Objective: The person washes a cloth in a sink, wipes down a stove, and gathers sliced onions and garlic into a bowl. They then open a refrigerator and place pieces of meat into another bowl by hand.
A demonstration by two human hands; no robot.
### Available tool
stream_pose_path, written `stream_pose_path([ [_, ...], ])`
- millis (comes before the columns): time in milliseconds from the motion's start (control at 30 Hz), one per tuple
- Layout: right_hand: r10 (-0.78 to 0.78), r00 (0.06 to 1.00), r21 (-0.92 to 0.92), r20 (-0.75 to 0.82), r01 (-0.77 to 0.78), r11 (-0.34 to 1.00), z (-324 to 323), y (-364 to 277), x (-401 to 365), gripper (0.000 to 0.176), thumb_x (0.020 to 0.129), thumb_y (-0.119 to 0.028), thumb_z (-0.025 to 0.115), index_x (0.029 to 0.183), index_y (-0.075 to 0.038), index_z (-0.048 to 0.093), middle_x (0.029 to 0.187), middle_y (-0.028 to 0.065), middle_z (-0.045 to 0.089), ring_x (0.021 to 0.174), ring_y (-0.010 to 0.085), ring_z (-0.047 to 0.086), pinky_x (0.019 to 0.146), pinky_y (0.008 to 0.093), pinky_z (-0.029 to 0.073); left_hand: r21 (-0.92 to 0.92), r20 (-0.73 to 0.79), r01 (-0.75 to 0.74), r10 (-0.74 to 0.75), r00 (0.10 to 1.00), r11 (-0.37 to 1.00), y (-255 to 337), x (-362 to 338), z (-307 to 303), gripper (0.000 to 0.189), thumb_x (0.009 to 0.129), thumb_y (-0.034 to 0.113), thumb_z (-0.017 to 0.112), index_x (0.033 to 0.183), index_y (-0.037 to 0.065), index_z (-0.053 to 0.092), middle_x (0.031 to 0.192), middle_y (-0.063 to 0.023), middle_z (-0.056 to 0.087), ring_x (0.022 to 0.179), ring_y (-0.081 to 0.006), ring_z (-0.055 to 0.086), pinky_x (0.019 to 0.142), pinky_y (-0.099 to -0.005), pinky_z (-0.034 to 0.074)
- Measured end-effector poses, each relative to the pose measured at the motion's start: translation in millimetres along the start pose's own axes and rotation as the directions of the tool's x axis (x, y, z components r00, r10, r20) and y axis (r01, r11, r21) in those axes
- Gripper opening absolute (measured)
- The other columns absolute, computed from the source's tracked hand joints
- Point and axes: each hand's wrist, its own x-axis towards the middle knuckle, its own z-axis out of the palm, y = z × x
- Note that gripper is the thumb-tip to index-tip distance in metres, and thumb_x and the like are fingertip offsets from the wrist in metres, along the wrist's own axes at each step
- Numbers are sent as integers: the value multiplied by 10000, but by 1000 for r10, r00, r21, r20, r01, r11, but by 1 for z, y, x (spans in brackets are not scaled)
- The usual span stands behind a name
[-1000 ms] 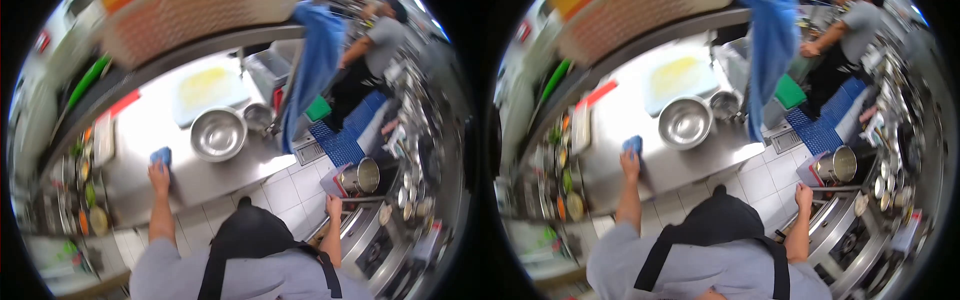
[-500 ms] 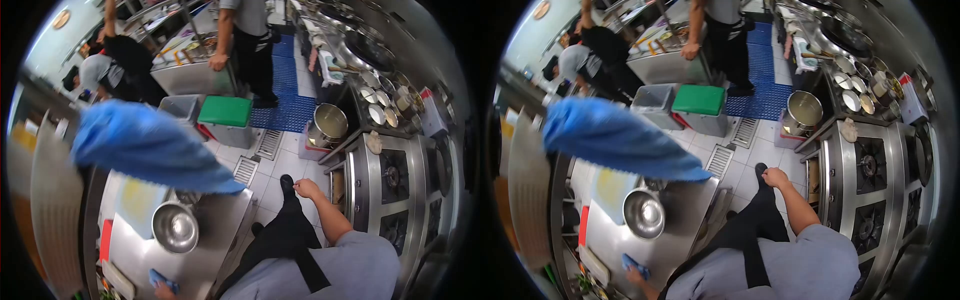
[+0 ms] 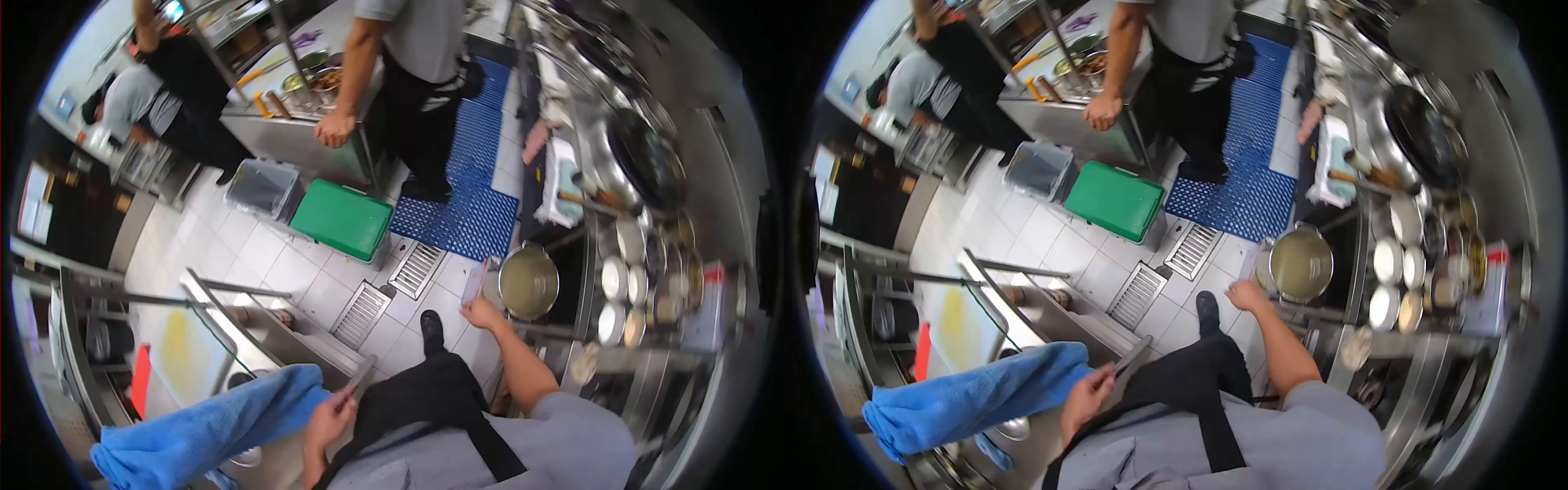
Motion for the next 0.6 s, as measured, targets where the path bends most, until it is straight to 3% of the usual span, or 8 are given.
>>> stream_pose_path([
  [67, -52, 990, 37, -132, 57, 998, -47, -14, 56, 361, 885, -373, 565, 1025, -70, 703, 973, 194, 685, 949, 374, 646, 835, 441, 498, 12, -61, -32, 32, 998, 999, 48, 25, -17, 426, 917, 178, 608, 1330, 90, 550, 1067, -89, 670, 922, -182, 610, 820, -324, 495],
  [133, -91, 962, 105, -259, 122, 987, -87, -39, 100, 353, 890, -360, 578, 1045, -66, 698, 976, 199, 686, 945, 365, 656, 833, 421, 505, 88, -221, -35, 54, 974, 996, 62, 47, -34, 531, 883, 148, 636, 1391, 101, 488, 1095, -130, 626, 809, -174, 580, 764, -313, 503],
  [233, -101, 933, 280, -346, 205, 938, -136, -115, 144, 345, 893, -331, 579, 1085, -67, 691, 1044, 211, 674, 975, 385, 644, 872, 426, 501, -116, -443, -100, 39, 896, 988, 69, 76, -62, 627, 867, 49, 620, 1452, 110, 402, 1224, -120, 562, 819, -153, 571, 768, -294, 507],
  [333, -302, 905, 271, -300, 385, 883, -133, -185, 181, 337, 901, -299, 610, 1086, -26, 681, 999, 205, 694, 954, 316, 676, 844, 363, 513, -206, -617, -191, 24, 786, 960, 65, 115, -94, 641, 884, 45, 602, 1475, 126, 366, 1256, -93, 533, 825, -122, 565, 728, -270, 502],
  [433, -476, 879, 324, -30, 459, 827, -114, -240, 212, 394, 910, -325, 616, 1142, -10, 660, 1052, 179, 698, 976, 274, 676, 871, 353, 505, -391, -681, -252, -94, 726, 885, 38, 179, -127, 606, 914, 89, 588, 1475, 123, 361, 1222, -88, 536, 838, -119, 575, 713, -261, 504],
  [500, -511, 855, 302, 83, 467, 831, -105, -270, 235, 412, 912, -327, 617, 1161, 0, 650, 1097, 187, 686, 1003, 268, 668, 887, 352, 501, -675, -595, -269, -291, 749, 687, 15, 227, -156, 564, 945, 160, 567, 1464, 88, 358, 1161, -93, 552, 842, -130, 591, 702, -263, 515],
  [533, -521, 849, 296, 92, 476, 828, -103, -282, 247, 412, 912, -327, 617, 1161, 0, 650, 1097, 187, 686, 1003, 268, 668, 887, 352, 501, -678, -601, -275, -299, 741, 681, 5, 249, -174, 564, 945, 160, 567, 1464, 88, 358, 1161, -93, 552, 842, -130, 591, 702, -263, 515],
  [600, -490, 869, 330, 66, 445, 833, -95, -302, 278, 411, 913, -325, 614, 1165, -1, 649, 1105, 207, 677, 1016, 271, 663, 892, 356, 499, -681, -535, -99, -401, 744, 725, -15, 295, -214, 552, 956, 202, 555, 1451, 55, 359, 1096, -100, 578, 829, -146, 609, 692, -280, 526],
])
